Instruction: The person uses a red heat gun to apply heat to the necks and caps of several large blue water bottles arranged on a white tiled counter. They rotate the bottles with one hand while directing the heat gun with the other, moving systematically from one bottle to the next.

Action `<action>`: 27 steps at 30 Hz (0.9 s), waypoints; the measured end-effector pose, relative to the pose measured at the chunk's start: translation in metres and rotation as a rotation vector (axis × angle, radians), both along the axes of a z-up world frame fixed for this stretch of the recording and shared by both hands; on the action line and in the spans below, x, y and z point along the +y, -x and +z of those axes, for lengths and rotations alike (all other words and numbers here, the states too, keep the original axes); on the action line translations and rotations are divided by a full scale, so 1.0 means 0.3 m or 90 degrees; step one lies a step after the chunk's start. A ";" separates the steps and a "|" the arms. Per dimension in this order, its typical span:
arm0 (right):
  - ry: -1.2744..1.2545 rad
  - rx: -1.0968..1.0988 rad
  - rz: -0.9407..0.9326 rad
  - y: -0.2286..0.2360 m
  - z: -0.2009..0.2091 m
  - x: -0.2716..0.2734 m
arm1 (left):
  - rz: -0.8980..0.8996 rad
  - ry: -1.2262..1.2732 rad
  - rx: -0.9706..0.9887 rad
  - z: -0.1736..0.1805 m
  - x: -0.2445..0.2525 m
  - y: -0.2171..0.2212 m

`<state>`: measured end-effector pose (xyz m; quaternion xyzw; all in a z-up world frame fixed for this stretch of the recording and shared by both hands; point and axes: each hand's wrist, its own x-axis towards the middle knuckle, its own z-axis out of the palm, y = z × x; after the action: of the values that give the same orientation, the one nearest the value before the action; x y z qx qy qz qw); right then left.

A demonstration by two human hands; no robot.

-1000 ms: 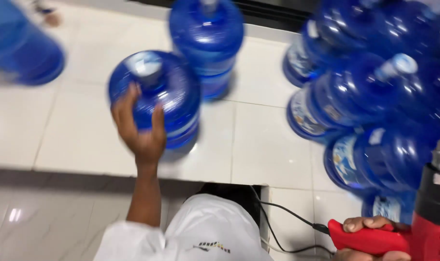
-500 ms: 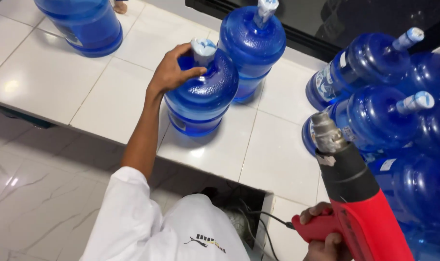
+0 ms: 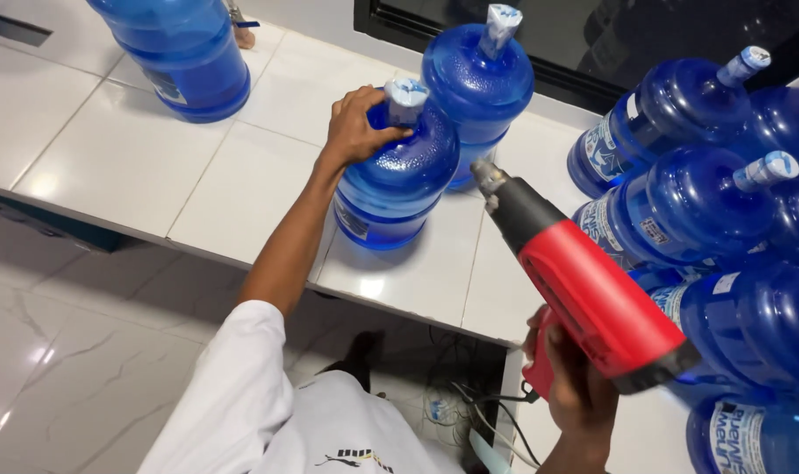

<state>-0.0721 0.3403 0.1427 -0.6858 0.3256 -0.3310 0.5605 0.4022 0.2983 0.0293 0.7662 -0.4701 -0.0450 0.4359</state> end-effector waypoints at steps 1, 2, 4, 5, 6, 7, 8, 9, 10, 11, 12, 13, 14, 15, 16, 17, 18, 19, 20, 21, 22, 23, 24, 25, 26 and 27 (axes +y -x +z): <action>0.000 0.004 -0.004 -0.023 0.021 0.017 | -0.004 0.000 0.004 -0.012 -0.005 0.005; 0.013 0.001 0.000 -0.050 0.042 0.033 | 0.005 0.012 -0.002 -0.019 -0.011 0.006; 0.023 0.002 -0.004 -0.087 0.058 0.054 | 0.006 0.021 -0.004 -0.017 -0.018 0.008; 0.056 -0.038 -0.005 -0.095 0.053 0.058 | 0.006 0.020 -0.003 -0.009 -0.018 0.011; 0.088 -0.076 -0.006 -0.097 0.044 0.067 | 0.006 0.018 -0.001 -0.004 -0.014 0.020; 0.086 -0.072 -0.014 -0.125 0.081 0.082 | -0.002 0.015 0.003 -0.022 -0.014 0.030; 0.105 0.007 -0.040 -0.164 0.119 0.088 | 0.006 0.028 -0.012 -0.026 -0.026 0.025; 0.123 0.087 -0.065 -0.203 0.159 0.093 | 0.014 0.042 -0.026 -0.028 -0.038 0.020; 0.125 0.086 -0.067 -0.219 0.157 0.092 | 0.012 0.044 -0.026 -0.023 -0.041 0.022; 0.124 0.065 -0.051 -0.235 0.156 0.091 | 0.008 0.037 -0.021 -0.019 -0.043 0.024; 0.124 0.045 -0.036 -0.251 0.156 0.091 | 0.003 0.030 -0.013 -0.016 -0.047 0.029; 0.126 0.046 -0.039 -0.274 0.158 0.101 | -0.001 0.032 -0.012 0.012 -0.035 0.030; 0.126 0.053 -0.040 -0.291 0.160 0.108 | -0.016 0.033 -0.015 0.033 -0.023 0.041; 0.127 0.060 -0.041 -0.306 0.161 0.114 | -0.032 0.034 -0.017 0.054 -0.010 0.052; 0.124 0.067 -0.041 -0.315 0.159 0.117 | -0.033 0.031 -0.010 0.051 -0.011 0.050; 0.140 0.062 -0.035 -0.322 0.157 0.119 | -0.038 0.024 -0.006 0.049 -0.012 0.050; 0.157 0.053 -0.030 -0.330 0.154 0.118 | -0.045 0.019 -0.006 0.054 -0.021 0.046; 0.156 0.056 -0.031 -0.331 0.152 0.124 | -0.046 0.018 -0.003 0.043 -0.009 0.055; 0.147 0.062 -0.052 -0.338 0.151 0.122 | -0.049 0.024 0.006 0.047 -0.010 0.055; 0.138 0.069 -0.073 -0.343 0.151 0.119 | -0.052 0.030 0.014 0.051 -0.013 0.056; 0.138 0.070 -0.075 -0.350 0.156 0.116 | -0.055 0.029 0.015 0.047 -0.017 0.050; 0.158 0.087 -0.090 -0.356 0.159 0.113 | -0.053 0.027 0.015 0.041 -0.022 0.047; 0.177 0.103 -0.107 -0.357 0.159 0.114 | -0.054 0.022 0.014 0.033 -0.025 0.047; 0.174 0.105 -0.111 -0.360 0.162 0.125 | -0.059 0.019 0.015 0.025 -0.021 0.050; 0.170 0.097 -0.113 -0.366 0.167 0.131 | -0.056 0.026 0.012 0.025 -0.022 0.047; 0.167 0.088 -0.115 -0.371 0.172 0.137 | -0.052 0.033 0.010 0.024 -0.023 0.045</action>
<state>0.0392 0.3813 0.1942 -0.7422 0.3779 -0.3714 0.4104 0.3887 0.2912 0.0366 0.7343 -0.4986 -0.0570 0.4572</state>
